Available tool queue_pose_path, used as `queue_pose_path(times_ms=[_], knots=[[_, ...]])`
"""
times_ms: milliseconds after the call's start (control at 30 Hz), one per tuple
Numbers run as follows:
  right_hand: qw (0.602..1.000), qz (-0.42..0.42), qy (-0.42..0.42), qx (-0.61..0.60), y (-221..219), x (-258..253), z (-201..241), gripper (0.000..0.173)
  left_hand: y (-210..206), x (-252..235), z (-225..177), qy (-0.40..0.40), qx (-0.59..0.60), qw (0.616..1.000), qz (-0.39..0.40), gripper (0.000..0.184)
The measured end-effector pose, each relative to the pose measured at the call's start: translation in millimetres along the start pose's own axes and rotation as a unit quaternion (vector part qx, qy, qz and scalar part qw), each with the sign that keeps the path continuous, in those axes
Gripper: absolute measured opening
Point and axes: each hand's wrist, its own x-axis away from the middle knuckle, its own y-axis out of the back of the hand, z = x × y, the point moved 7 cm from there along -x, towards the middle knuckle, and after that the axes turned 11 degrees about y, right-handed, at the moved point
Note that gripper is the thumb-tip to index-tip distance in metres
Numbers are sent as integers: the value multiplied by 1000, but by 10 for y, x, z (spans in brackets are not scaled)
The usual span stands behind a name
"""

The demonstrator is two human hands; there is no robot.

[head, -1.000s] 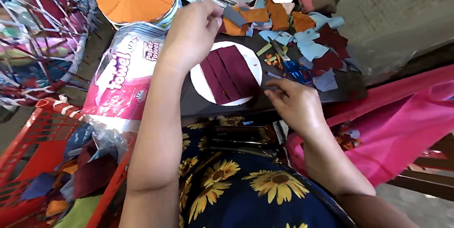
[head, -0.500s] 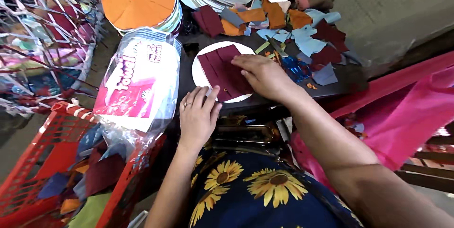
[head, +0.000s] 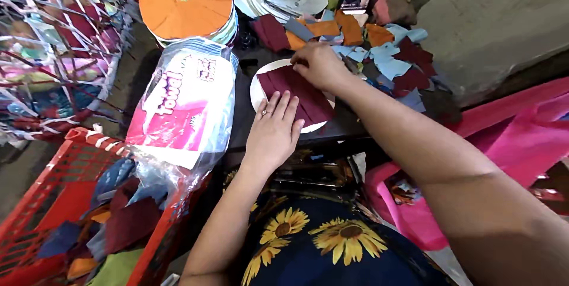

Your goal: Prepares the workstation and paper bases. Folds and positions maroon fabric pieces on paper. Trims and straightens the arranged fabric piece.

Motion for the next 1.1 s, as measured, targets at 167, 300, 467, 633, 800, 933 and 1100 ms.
queue_pose_path(times_ms=[167, 300, 467, 633, 800, 933, 1100], knots=[[1000, -16, -3, 7, -63, 2, -38, 21, -60, -8, 19, 5, -14, 1000, 16, 51], [999, -39, -10, 6, -43, 20, -41, 22, -67, -2, 9, 0, -26, 1000, 8, 51], [999, -25, -28, 22, -67, -9, -10, 23, -68, 5, 10, 1, -28, 1000, 9, 52], [999, -18, -33, 37, -85, -32, 15, 24, -69, 7, 11, -2, -31, 999, 7, 52], [998, -51, -40, 0, 153, 59, 57, 28, 28, 45, 62, 15, 42, 999, -27, 55], [999, 39, 28, 13, 152, 292, 267, 39, 189, 191, 217, 93, 85, 987, -98, 47], [991, 107, 55, 52, -290, 634, 493, 68, 48, 382, 255, 70, -5, 989, -133, 46]])
